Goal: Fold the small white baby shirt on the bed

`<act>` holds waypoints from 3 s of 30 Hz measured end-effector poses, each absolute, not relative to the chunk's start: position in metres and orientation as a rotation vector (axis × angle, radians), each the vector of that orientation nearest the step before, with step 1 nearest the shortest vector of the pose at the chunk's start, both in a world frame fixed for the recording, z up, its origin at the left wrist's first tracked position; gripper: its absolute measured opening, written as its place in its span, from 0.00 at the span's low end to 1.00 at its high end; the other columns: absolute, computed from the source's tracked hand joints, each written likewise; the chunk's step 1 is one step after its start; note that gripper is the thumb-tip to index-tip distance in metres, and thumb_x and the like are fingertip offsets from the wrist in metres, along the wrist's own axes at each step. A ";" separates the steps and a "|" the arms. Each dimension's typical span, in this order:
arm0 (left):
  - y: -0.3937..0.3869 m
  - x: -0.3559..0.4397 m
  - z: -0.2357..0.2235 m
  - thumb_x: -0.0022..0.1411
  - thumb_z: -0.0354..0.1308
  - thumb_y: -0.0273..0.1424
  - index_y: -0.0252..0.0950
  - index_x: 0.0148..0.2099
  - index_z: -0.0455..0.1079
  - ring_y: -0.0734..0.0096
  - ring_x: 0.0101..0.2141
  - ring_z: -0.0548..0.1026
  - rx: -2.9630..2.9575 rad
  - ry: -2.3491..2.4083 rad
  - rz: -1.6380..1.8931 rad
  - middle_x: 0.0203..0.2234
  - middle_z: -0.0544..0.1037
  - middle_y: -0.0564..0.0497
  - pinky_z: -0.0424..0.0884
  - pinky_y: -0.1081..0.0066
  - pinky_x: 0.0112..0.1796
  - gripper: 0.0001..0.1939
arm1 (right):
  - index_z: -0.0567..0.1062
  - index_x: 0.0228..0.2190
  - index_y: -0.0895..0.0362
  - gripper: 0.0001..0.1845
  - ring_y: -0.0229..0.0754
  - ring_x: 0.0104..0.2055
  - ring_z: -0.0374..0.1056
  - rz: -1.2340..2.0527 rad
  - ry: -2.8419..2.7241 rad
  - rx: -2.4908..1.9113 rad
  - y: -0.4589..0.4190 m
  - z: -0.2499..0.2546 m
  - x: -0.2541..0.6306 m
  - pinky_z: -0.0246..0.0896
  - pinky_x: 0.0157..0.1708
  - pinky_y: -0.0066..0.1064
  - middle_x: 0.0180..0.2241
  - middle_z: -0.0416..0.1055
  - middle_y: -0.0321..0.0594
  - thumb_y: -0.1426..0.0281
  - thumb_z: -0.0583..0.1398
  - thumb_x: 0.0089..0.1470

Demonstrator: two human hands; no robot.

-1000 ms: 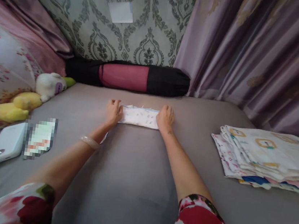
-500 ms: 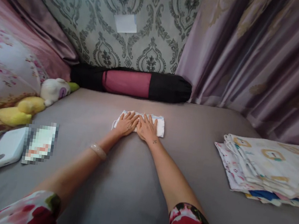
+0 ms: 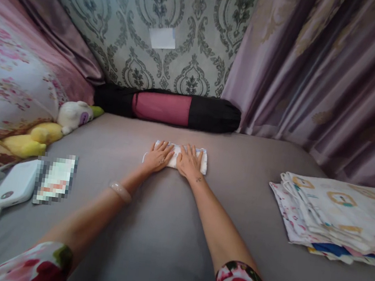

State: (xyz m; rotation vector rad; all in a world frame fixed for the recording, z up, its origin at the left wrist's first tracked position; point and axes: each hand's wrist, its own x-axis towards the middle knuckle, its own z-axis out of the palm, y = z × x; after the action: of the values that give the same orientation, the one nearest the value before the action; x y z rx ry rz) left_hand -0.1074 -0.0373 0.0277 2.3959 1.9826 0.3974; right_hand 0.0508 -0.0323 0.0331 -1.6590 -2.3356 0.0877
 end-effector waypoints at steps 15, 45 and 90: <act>-0.035 -0.121 0.019 0.71 0.38 0.43 0.40 0.65 0.57 0.55 0.65 0.52 2.349 1.991 0.356 0.65 0.57 0.43 0.47 0.49 0.62 0.26 | 0.58 0.63 0.56 0.27 0.50 0.67 0.43 0.106 -2.363 -1.713 -0.031 0.026 0.062 0.34 0.63 0.54 0.66 0.50 0.46 0.64 0.42 0.66; -0.048 -0.162 0.003 0.70 0.42 0.35 0.38 0.58 0.68 0.60 0.61 0.60 2.102 2.066 0.791 0.60 0.64 0.43 0.56 0.58 0.60 0.20 | 0.54 0.65 0.56 0.29 0.52 0.68 0.40 0.048 -2.417 -1.811 -0.024 0.016 0.063 0.35 0.63 0.55 0.67 0.46 0.49 0.60 0.39 0.68; -0.032 -0.173 -0.012 0.68 0.44 0.29 0.35 0.48 0.72 0.64 0.48 0.72 1.921 1.874 1.314 0.45 0.75 0.44 0.65 0.64 0.53 0.16 | 0.60 0.61 0.66 0.28 0.51 0.66 0.44 0.105 -2.507 -1.617 -0.028 0.031 -0.028 0.35 0.63 0.48 0.65 0.51 0.51 0.65 0.43 0.66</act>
State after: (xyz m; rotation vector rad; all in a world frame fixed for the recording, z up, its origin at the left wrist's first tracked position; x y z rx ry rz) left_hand -0.1727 -0.0322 -0.0117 1.9210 1.8744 1.3136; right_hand -0.0276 -0.0276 0.0310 -1.6172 -2.5073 0.1046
